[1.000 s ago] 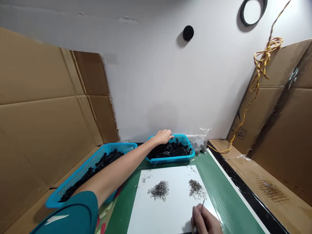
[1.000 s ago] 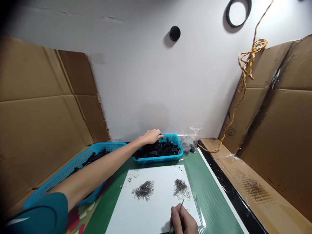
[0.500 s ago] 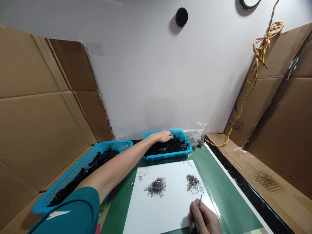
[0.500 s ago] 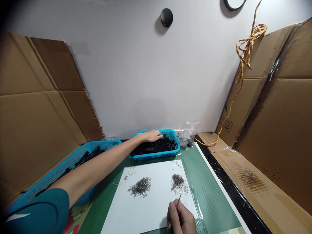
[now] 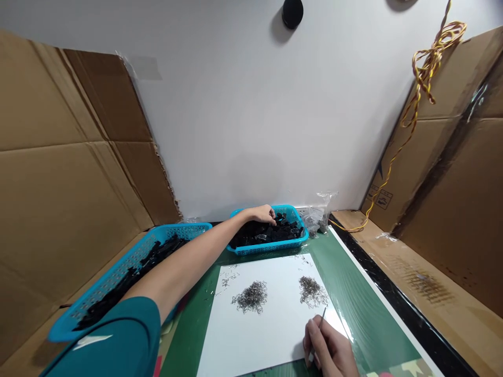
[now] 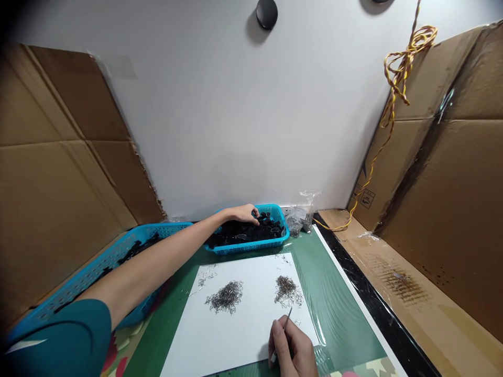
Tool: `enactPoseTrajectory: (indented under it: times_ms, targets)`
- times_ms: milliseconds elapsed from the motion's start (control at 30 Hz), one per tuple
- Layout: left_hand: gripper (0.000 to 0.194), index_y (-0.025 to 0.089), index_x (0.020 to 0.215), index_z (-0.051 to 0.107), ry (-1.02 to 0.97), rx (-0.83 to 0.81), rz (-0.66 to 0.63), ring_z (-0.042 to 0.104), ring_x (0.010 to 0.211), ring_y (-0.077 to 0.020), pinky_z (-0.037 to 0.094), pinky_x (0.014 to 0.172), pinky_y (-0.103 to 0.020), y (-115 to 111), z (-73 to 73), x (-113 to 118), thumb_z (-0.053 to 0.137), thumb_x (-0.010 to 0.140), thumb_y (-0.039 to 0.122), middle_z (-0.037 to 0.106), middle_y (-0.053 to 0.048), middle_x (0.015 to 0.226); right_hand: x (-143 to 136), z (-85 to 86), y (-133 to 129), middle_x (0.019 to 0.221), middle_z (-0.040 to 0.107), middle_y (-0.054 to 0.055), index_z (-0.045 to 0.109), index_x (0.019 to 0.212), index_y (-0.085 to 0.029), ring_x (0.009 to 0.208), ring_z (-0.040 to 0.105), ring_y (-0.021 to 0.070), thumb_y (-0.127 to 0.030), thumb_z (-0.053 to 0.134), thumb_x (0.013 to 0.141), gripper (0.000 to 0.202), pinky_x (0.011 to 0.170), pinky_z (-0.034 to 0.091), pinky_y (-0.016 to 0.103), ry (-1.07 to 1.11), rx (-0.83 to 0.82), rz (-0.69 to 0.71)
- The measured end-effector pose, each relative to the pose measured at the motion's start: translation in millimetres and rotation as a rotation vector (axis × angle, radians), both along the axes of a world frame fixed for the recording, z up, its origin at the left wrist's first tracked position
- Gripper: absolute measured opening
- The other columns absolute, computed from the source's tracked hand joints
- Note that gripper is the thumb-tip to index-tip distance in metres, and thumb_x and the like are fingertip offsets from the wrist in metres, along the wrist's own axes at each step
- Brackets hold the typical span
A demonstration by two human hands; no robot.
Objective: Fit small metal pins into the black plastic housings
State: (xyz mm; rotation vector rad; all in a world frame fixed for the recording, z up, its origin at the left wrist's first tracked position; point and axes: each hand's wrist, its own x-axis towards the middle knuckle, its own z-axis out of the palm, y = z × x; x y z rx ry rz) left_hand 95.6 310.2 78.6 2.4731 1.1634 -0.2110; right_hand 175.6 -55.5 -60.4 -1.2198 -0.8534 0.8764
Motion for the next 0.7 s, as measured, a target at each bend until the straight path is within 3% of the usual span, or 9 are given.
enactPoseTrajectory:
  times_ms: [267, 700]
  targets:
    - [0.037, 0.017, 0.134, 0.065, -0.009, 0.066, -0.036, 0.069, 0.116, -0.0267, 0.061, 0.098, -0.048, 1.0, -2.5, 0.2, 0.068, 0.104, 0.038, 0.067, -0.012, 0.135, 4.0, 10.7, -2.5, 0.053, 0.055, 0.0, 0.058, 0.06, -0.023, 0.047, 0.051, 0.0155, -0.078, 0.053, 0.097, 0.065, 0.049, 0.042, 0.026, -0.104, -0.012, -0.008]
    - [0.037, 0.017, 0.134, 0.065, -0.126, 0.113, -0.023, 0.069, 0.114, -0.026, 0.062, 0.096, -0.047, 4.1, 6.5, -2.3, 0.068, 0.104, 0.038, 0.067, -0.012, 0.134, 7.5, 7.9, -6.4, 0.057, 0.055, 0.0, 0.06, 0.064, -0.022, 0.052, 0.048, 0.0151, -0.071, 0.052, 0.101, 0.061, 0.055, 0.042, 0.027, -0.068, -0.028, 0.067]
